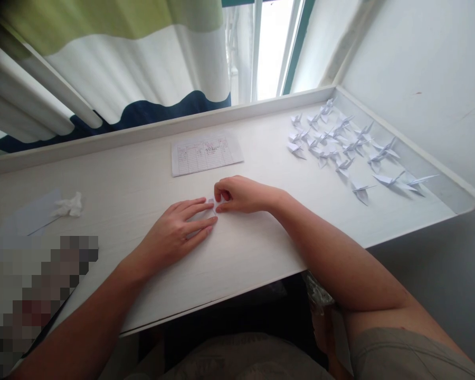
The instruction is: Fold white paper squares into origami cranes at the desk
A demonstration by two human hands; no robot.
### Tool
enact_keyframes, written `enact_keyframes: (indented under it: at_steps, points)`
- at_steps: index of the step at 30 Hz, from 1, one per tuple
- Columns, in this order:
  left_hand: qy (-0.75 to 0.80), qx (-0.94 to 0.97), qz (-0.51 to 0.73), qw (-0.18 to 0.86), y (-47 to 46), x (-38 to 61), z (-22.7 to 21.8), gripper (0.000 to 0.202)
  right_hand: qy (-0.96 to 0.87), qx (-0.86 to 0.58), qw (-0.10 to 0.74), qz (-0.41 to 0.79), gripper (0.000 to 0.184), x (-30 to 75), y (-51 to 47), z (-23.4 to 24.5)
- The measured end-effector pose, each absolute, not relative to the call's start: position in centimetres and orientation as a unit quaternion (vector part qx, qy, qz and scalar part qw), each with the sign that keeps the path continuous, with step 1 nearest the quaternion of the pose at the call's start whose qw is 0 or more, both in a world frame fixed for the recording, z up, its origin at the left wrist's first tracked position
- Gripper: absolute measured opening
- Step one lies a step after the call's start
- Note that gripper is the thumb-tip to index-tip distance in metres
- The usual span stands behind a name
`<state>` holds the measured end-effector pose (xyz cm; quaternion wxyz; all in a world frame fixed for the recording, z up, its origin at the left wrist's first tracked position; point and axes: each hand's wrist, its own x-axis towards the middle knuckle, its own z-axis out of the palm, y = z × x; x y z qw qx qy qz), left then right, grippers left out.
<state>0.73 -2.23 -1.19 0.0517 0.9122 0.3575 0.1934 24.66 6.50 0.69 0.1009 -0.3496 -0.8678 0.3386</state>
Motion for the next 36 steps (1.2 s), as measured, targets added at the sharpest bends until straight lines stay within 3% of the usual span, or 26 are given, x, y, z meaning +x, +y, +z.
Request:
enact_keyframes:
  at_steps: [9, 20, 36]
  points:
    - [0.376, 0.896, 0.220, 0.091, -2.2, 0.9, -1.2, 0.025, -0.866, -0.344, 0.105, 0.347, 0.013, 24.8, 6.7, 0.5]
    - [0.358, 0.917, 0.173, 0.029, -2.6, 1.2, -0.9, 0.024, -0.867, -0.346, 0.108, 0.343, 0.014, 24.7, 6.6, 0.4]
    - [0.442, 0.846, 0.276, 0.117, -2.3, 1.9, -2.1, 0.029, -0.858, -0.360, 0.116, 0.348, 0.018, 24.7, 6.9, 0.3]
